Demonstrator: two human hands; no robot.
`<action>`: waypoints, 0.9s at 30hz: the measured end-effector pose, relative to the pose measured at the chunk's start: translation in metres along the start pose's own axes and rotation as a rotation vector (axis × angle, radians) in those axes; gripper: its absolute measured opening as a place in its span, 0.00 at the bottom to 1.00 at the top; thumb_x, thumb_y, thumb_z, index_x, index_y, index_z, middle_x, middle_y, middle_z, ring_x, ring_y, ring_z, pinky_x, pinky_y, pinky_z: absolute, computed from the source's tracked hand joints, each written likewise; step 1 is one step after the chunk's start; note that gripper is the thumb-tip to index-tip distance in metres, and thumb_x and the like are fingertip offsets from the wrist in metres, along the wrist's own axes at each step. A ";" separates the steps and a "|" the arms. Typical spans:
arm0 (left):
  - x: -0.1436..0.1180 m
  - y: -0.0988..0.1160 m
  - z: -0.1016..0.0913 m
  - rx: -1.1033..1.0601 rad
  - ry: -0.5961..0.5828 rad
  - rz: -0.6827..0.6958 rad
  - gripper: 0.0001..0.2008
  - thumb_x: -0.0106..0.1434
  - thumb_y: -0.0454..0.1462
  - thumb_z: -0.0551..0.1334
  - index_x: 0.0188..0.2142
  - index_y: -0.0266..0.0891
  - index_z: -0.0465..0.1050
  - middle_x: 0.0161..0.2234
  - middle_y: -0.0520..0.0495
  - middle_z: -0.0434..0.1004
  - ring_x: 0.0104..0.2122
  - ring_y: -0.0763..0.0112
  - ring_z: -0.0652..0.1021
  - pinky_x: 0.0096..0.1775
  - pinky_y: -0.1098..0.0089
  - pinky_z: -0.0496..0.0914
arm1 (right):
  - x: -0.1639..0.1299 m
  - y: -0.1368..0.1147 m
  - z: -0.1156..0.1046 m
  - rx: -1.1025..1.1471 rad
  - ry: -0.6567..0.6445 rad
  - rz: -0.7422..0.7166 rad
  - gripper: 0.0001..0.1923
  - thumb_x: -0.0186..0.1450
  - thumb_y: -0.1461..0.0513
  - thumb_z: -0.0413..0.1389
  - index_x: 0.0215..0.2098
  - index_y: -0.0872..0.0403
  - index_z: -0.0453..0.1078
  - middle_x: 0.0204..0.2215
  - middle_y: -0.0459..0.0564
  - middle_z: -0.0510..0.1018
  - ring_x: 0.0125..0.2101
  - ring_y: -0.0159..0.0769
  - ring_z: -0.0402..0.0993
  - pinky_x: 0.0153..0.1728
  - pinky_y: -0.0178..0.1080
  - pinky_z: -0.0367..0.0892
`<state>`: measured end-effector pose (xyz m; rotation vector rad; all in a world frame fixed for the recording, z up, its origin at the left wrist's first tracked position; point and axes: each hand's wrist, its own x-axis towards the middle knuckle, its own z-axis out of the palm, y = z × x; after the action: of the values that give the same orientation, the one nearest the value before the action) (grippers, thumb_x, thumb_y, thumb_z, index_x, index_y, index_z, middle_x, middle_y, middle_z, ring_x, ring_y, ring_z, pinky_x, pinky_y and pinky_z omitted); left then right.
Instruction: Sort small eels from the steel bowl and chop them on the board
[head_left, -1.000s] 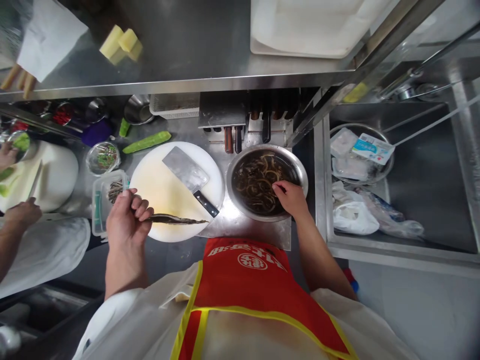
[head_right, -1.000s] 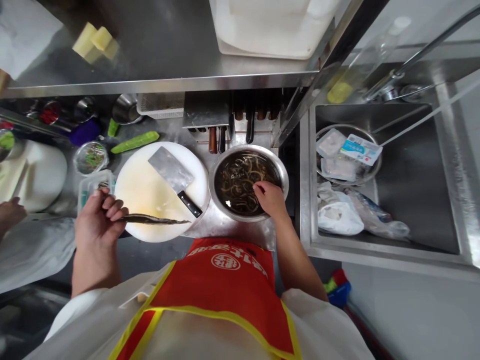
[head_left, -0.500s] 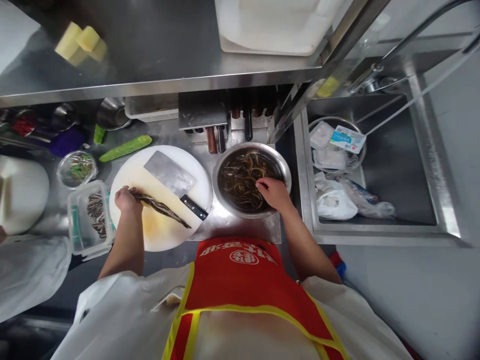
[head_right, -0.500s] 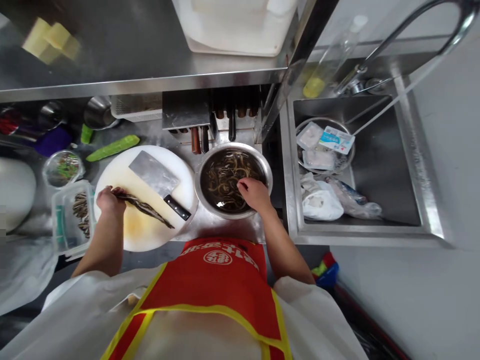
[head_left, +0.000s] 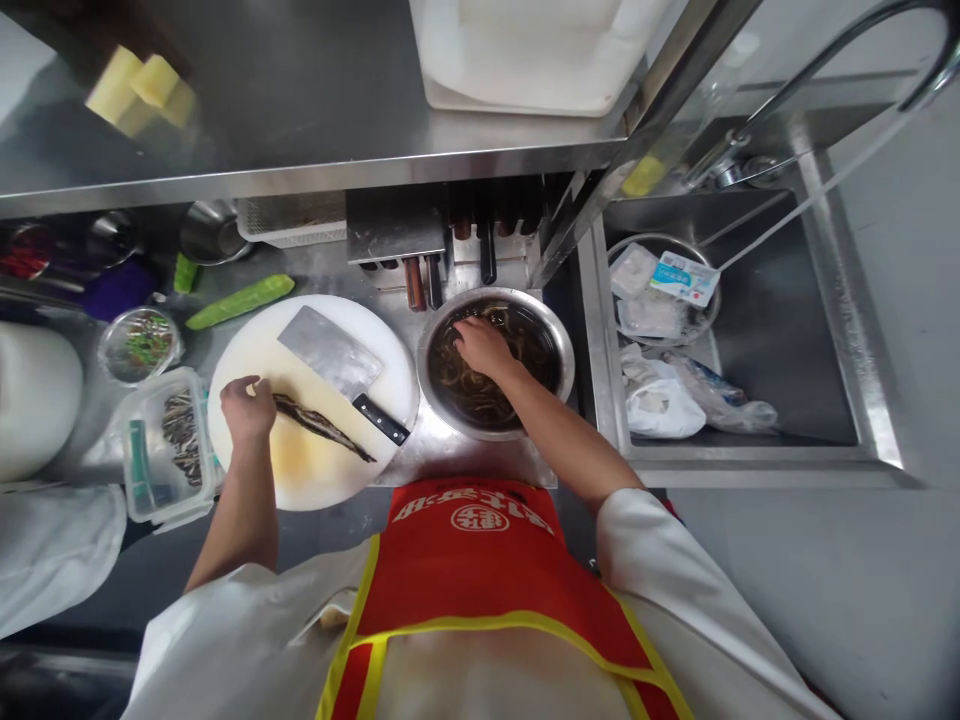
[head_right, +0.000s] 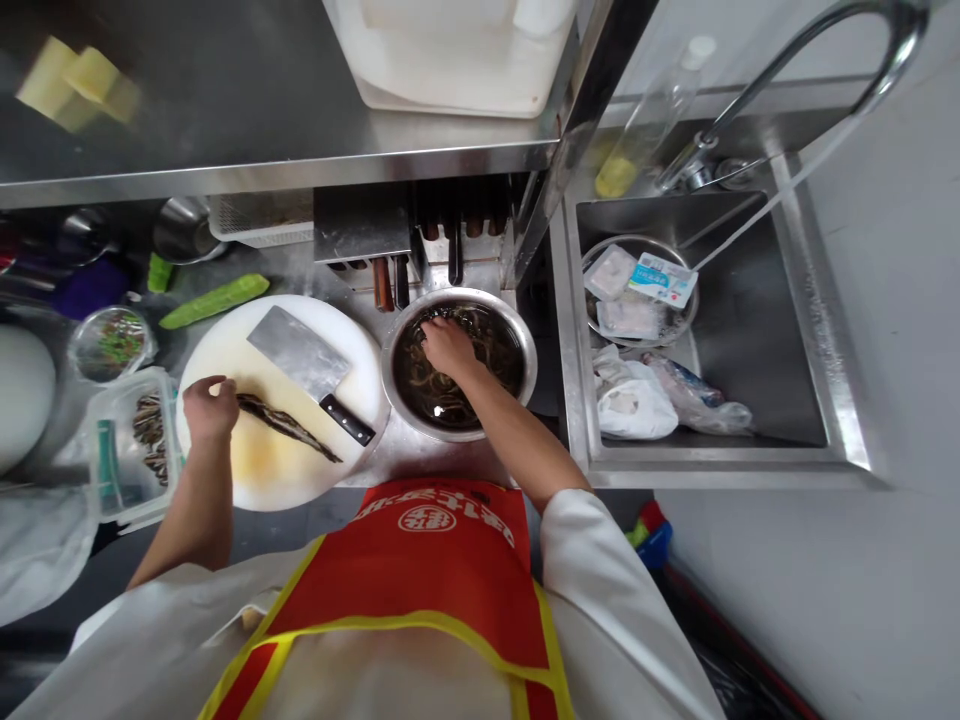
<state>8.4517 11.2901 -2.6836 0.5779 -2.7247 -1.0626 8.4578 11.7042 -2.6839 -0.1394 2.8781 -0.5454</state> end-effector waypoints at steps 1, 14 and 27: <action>-0.003 0.002 0.002 0.015 0.021 0.009 0.05 0.57 0.31 0.62 0.29 0.39 0.66 0.29 0.50 0.63 0.46 0.56 0.70 0.58 0.52 0.60 | 0.005 -0.002 0.003 -0.011 0.011 0.013 0.16 0.70 0.64 0.49 0.52 0.55 0.73 0.51 0.59 0.75 0.52 0.46 0.69 0.54 0.45 0.63; -0.080 0.121 0.067 -0.559 -0.199 0.114 0.09 0.60 0.41 0.65 0.38 0.39 0.76 0.44 0.43 0.79 0.49 0.62 0.77 0.53 0.64 0.69 | 0.022 -0.006 0.004 0.417 0.199 0.186 0.07 0.63 0.63 0.54 0.35 0.55 0.74 0.38 0.53 0.79 0.40 0.39 0.74 0.47 0.41 0.66; -0.145 0.212 0.158 -1.085 -0.859 -0.338 0.11 0.53 0.31 0.67 0.38 0.39 0.75 0.37 0.49 0.79 0.38 0.71 0.77 0.42 0.70 0.69 | -0.026 0.008 -0.064 1.405 0.168 0.292 0.08 0.54 0.59 0.61 0.28 0.53 0.69 0.21 0.41 0.73 0.22 0.30 0.69 0.23 0.33 0.65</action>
<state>8.4766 11.5895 -2.6576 0.4082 -1.9485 -3.0732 8.4687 11.7379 -2.6237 0.5341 1.9022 -2.2903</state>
